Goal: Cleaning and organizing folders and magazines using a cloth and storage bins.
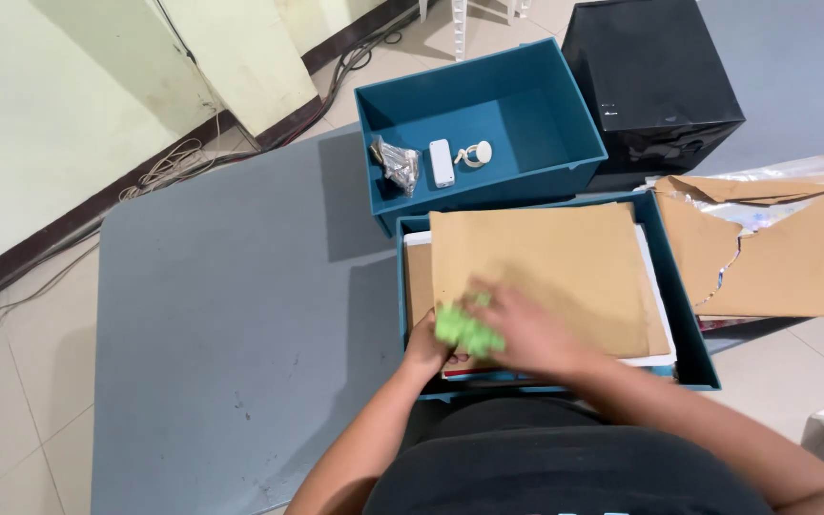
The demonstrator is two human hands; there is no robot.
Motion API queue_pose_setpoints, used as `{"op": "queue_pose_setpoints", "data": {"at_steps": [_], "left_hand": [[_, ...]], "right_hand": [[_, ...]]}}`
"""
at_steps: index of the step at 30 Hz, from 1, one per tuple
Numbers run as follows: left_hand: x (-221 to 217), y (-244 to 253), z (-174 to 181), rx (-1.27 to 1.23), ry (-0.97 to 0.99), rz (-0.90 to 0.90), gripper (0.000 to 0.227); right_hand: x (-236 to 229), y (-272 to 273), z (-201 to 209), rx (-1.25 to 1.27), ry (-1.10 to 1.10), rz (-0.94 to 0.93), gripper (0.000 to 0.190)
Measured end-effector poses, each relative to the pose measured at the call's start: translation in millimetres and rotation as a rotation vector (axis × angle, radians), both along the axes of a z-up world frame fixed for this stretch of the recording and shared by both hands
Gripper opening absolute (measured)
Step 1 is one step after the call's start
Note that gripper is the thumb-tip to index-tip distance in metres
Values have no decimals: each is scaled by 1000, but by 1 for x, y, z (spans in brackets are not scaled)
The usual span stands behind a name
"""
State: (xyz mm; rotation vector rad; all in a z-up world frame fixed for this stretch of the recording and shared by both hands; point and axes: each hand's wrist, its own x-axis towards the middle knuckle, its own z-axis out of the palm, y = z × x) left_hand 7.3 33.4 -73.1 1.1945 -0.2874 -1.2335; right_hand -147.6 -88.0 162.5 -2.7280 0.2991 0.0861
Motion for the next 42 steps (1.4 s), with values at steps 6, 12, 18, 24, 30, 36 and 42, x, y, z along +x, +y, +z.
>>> {"op": "queue_pose_setpoints", "data": {"at_steps": [6, 12, 18, 24, 30, 36, 42], "left_hand": [[-15, -1, 82, 298, -405, -20, 31], [-13, -2, 62, 308, -427, -31, 29], [-4, 0, 27, 179, -240, -4, 36], [-11, -3, 60, 358, -349, -46, 28], [-11, -1, 62, 333, -311, -51, 29], [0, 3, 26, 246, -139, -33, 28], [-8, -2, 49, 311, -241, -34, 30]], "right_hand": [[-38, -86, -83, -91, -10, -296, 55], [-47, -128, -68, -427, -53, -648, 64], [24, -21, -94, -297, -385, 3, 78], [-11, -114, -95, -322, -276, -425, 42], [7, -107, -99, -194, -315, -366, 46], [53, -26, -97, 19, -315, 80, 47], [41, -133, -106, -241, -343, -350, 48]]}}
